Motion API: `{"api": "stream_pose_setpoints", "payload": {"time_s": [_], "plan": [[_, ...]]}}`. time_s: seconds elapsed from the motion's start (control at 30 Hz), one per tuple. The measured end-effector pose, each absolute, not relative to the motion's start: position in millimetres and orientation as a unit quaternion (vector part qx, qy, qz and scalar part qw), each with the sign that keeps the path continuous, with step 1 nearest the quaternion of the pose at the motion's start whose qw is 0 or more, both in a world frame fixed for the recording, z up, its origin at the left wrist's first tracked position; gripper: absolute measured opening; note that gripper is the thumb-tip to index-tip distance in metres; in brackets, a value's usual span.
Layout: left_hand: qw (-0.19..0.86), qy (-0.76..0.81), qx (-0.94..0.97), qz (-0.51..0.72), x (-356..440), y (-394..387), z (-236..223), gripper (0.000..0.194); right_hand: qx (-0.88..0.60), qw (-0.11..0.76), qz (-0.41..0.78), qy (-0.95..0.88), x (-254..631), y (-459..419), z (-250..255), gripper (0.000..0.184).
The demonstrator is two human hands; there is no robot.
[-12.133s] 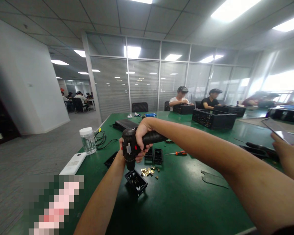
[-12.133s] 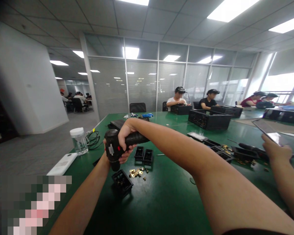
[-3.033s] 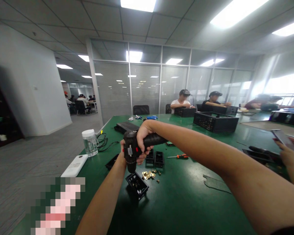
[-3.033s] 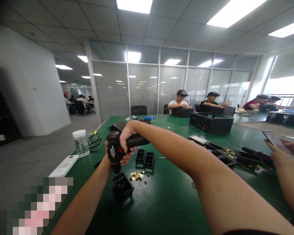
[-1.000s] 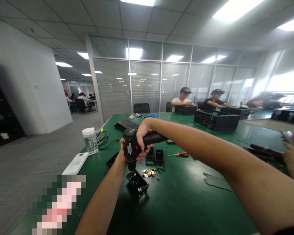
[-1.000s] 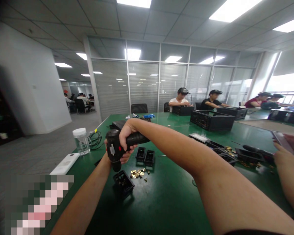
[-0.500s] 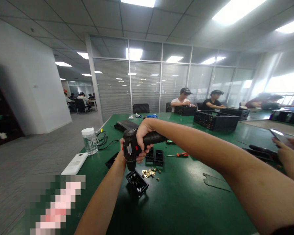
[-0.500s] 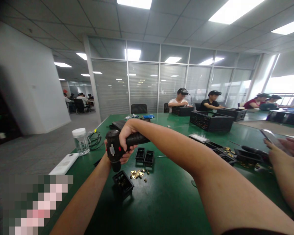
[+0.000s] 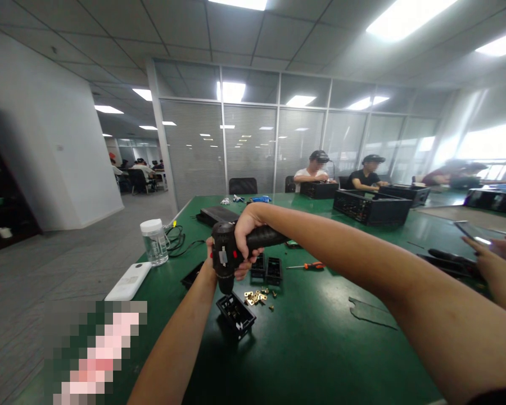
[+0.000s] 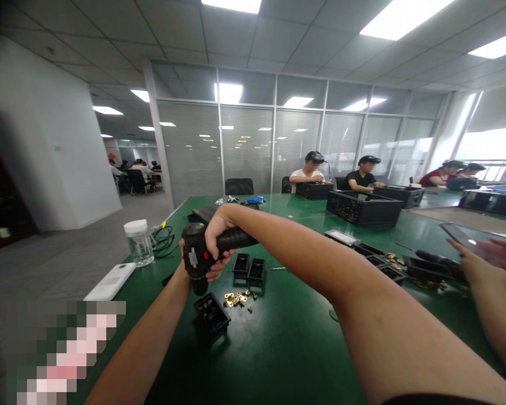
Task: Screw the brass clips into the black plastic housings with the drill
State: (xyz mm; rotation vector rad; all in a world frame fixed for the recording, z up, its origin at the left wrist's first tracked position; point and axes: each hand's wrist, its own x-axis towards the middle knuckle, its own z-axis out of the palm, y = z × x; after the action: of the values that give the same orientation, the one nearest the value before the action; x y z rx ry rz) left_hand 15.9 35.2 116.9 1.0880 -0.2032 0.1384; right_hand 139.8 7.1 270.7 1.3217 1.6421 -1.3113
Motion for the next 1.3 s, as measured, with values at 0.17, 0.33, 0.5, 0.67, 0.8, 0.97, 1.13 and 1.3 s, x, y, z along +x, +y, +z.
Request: {"api": "stream_pose_setpoints", "payload": {"time_s": [0.17,0.33,0.5,0.67,0.8,0.97,1.13,1.3], "plan": [[0.843,-0.106,0.523,0.069,16.4,32.9,118.3,0.107,0.502,0.328,-0.502,0.624,140.7,8.3,271.4,0.016],[0.848,-0.110,0.515,0.059,17.1,35.0,117.2,0.102,0.498,0.332,-0.506,0.621,141.3,10.4,271.2,0.018],[0.856,-0.108,0.501,0.060,17.6,39.0,112.7,0.102,0.496,0.329,-0.509,0.621,140.6,11.2,268.5,0.020],[0.853,-0.103,0.507,0.065,17.2,36.7,114.7,0.101,0.498,0.332,-0.505,0.622,140.6,9.9,269.1,0.017],[0.851,-0.104,0.511,0.066,18.6,31.7,120.6,0.098,0.499,0.328,-0.502,0.625,141.7,8.9,270.0,0.017],[0.853,-0.104,0.506,0.068,21.2,27.6,125.5,0.098,0.502,0.319,-0.500,0.629,142.9,6.8,270.2,0.018],[0.855,-0.100,0.505,0.062,21.7,26.9,126.3,0.098,0.498,0.317,-0.500,0.634,145.3,3.1,272.2,0.018],[0.858,-0.109,0.499,0.058,22.2,30.0,122.0,0.102,0.494,0.319,-0.500,0.635,146.8,2.3,271.9,0.021]]}}
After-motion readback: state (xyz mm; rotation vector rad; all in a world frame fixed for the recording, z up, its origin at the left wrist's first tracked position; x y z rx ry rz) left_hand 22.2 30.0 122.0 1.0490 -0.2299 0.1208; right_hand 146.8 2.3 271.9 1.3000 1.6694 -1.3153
